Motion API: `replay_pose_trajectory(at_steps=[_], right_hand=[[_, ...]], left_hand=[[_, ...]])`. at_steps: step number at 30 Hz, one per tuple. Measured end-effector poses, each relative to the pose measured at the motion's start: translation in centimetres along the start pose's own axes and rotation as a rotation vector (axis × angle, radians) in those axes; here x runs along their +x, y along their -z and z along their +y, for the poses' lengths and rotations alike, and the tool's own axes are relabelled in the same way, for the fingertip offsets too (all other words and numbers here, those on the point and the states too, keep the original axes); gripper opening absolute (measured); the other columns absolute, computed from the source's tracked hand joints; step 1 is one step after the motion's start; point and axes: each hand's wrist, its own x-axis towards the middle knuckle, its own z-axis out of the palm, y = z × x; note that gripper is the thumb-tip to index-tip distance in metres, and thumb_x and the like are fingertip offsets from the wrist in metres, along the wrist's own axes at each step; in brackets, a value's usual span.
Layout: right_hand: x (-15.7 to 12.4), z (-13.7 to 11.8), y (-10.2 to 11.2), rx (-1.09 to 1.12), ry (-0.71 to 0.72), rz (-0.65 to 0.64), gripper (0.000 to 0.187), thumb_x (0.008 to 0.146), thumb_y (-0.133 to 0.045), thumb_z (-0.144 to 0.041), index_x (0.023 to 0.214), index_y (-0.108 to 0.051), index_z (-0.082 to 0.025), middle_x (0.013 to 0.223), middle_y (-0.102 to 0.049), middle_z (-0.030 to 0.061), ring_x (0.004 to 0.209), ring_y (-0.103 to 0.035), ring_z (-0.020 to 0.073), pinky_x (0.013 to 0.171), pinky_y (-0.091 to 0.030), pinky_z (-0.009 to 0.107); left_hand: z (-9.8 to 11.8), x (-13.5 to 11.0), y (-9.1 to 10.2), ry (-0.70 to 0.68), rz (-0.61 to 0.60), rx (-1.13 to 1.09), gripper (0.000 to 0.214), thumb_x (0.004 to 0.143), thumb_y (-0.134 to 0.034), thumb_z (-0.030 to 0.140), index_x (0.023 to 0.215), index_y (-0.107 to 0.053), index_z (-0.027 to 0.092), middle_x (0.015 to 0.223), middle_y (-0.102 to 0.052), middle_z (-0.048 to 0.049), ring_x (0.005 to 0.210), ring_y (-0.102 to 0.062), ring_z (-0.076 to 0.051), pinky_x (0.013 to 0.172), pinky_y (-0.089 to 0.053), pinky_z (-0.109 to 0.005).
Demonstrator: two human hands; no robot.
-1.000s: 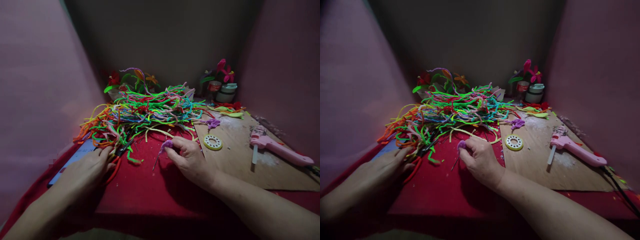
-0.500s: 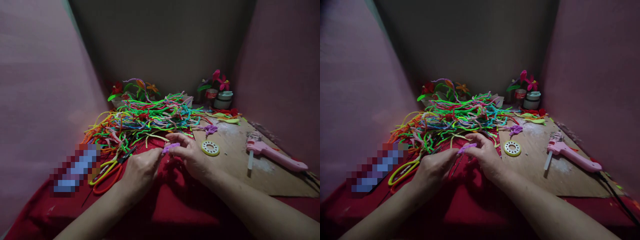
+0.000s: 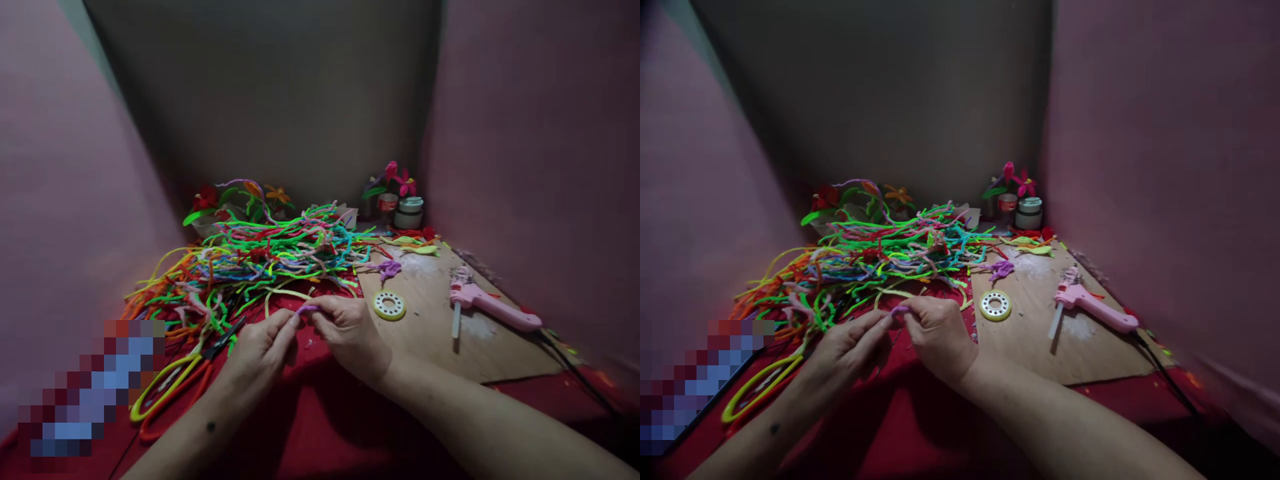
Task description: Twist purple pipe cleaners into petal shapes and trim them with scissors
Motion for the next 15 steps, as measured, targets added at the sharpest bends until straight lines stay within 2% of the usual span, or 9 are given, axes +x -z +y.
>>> replay_pose_trajectory(at_steps=[2, 4, 6, 8, 10, 11, 13, 14, 15], right_hand=[[0.3, -0.1, 0.2, 0.012, -0.099, 0.023, 0.017, 0.080, -0.049, -0.018, 0.090, -0.062, -0.018, 0.071, -0.065, 0.0011, 0.064, -0.058, 0.0115, 0.063, -0.044, 0.023], [0.5, -0.5, 0.6, 0.001, -0.197, 0.084, 0.023, 0.080, -0.052, -0.027, 0.100, -0.055, -0.016, 0.073, -0.063, 0.0021, 0.066, -0.058, 0.0129, 0.062, -0.044, 0.024], [0.2, -1.0, 0.7, -0.028, -0.200, 0.104, 0.024, 0.082, -0.049, -0.034, 0.097, -0.052, -0.015, 0.070, -0.061, 0.0022, 0.063, -0.056, 0.0126, 0.059, -0.043, 0.023], [-0.4, -1.3, 0.3, -0.083, -0.042, 0.023, 0.020, 0.085, -0.042, -0.034, 0.084, -0.053, -0.016, 0.066, -0.060, 0.0017, 0.058, -0.054, 0.0112, 0.056, -0.041, 0.022], [-1.2, -1.2, -0.8, -0.188, 0.219, -0.118, 0.023, 0.085, -0.040, -0.033, 0.074, -0.053, -0.017, 0.064, -0.060, 0.0021, 0.056, -0.054, 0.0113, 0.054, -0.040, 0.022], [-1.7, -1.0, -1.6, -0.264, 0.328, -0.178, 0.025, 0.085, -0.039, -0.035, 0.072, -0.052, -0.018, 0.061, -0.060, 0.0019, 0.054, -0.055, 0.0121, 0.051, -0.039, 0.023], [-2.3, -0.4, -3.0, -0.394, 0.516, -0.326, 0.034, 0.084, -0.037, -0.044, 0.063, -0.049, -0.019, 0.051, -0.056, 0.0002, 0.047, -0.053, 0.0131, 0.042, -0.035, 0.023], [-2.5, 0.0, -3.6, -0.395, 0.630, -0.433, 0.038, 0.084, -0.037, -0.049, 0.061, -0.047, -0.020, 0.049, -0.055, -0.0009, 0.045, -0.052, 0.0125, 0.039, -0.033, 0.023], [-2.7, 0.4, -4.0, -0.383, 0.680, -0.490, 0.039, 0.082, -0.039, -0.053, 0.062, -0.047, -0.021, 0.049, -0.055, -0.0033, 0.044, -0.051, 0.0106, 0.039, -0.033, 0.021]], left_hand=[[-0.5, 0.7, 0.9, 0.023, -0.036, -0.068, 0.031, 0.081, -0.044, 0.043, 0.067, -0.055, 0.017, 0.048, -0.047, 0.0044, 0.040, -0.040, -0.007, 0.040, -0.032, -0.017], [-0.6, 1.8, 2.1, 0.058, 0.036, -0.119, 0.031, 0.078, -0.048, 0.045, 0.068, -0.055, 0.017, 0.051, -0.052, 0.0032, 0.038, -0.041, -0.007, 0.038, -0.031, -0.018], [0.0, 3.2, 3.0, 0.090, 0.090, -0.184, 0.031, 0.077, -0.048, 0.046, 0.071, -0.056, 0.016, 0.054, -0.055, 0.0018, 0.037, -0.041, -0.007, 0.036, -0.029, -0.018], [1.3, 4.8, 3.0, 0.081, 0.061, -0.245, 0.030, 0.076, -0.051, 0.044, 0.073, -0.057, 0.015, 0.055, -0.056, 0.0008, 0.038, -0.040, -0.007, 0.035, -0.026, -0.017], [2.9, 6.7, 1.8, 0.022, -0.021, -0.283, 0.026, 0.074, -0.055, 0.039, 0.072, -0.060, 0.014, 0.059, -0.057, -0.0004, 0.046, -0.044, -0.007, 0.041, -0.031, -0.017], [3.7, 7.8, 0.9, -0.007, -0.067, -0.276, 0.025, 0.073, -0.056, 0.037, 0.071, -0.060, 0.013, 0.058, -0.055, 0.0000, 0.047, -0.044, -0.007, 0.042, -0.032, -0.016], [4.9, 10.0, -1.5, -0.033, -0.168, -0.204, 0.028, 0.075, -0.053, 0.038, 0.070, -0.061, 0.012, 0.047, -0.043, 0.0040, 0.040, -0.035, -0.005, 0.038, -0.025, -0.017], [5.3, 11.2, -2.8, -0.048, -0.196, -0.163, 0.029, 0.077, -0.049, 0.038, 0.073, -0.061, 0.012, 0.044, -0.037, 0.0060, 0.037, -0.030, -0.005, 0.037, -0.022, -0.017], [5.7, 12.3, -4.1, -0.089, -0.211, -0.107, 0.030, 0.078, -0.047, 0.038, 0.074, -0.060, 0.012, 0.044, -0.034, 0.0069, 0.036, -0.027, -0.005, 0.036, -0.021, -0.018]])
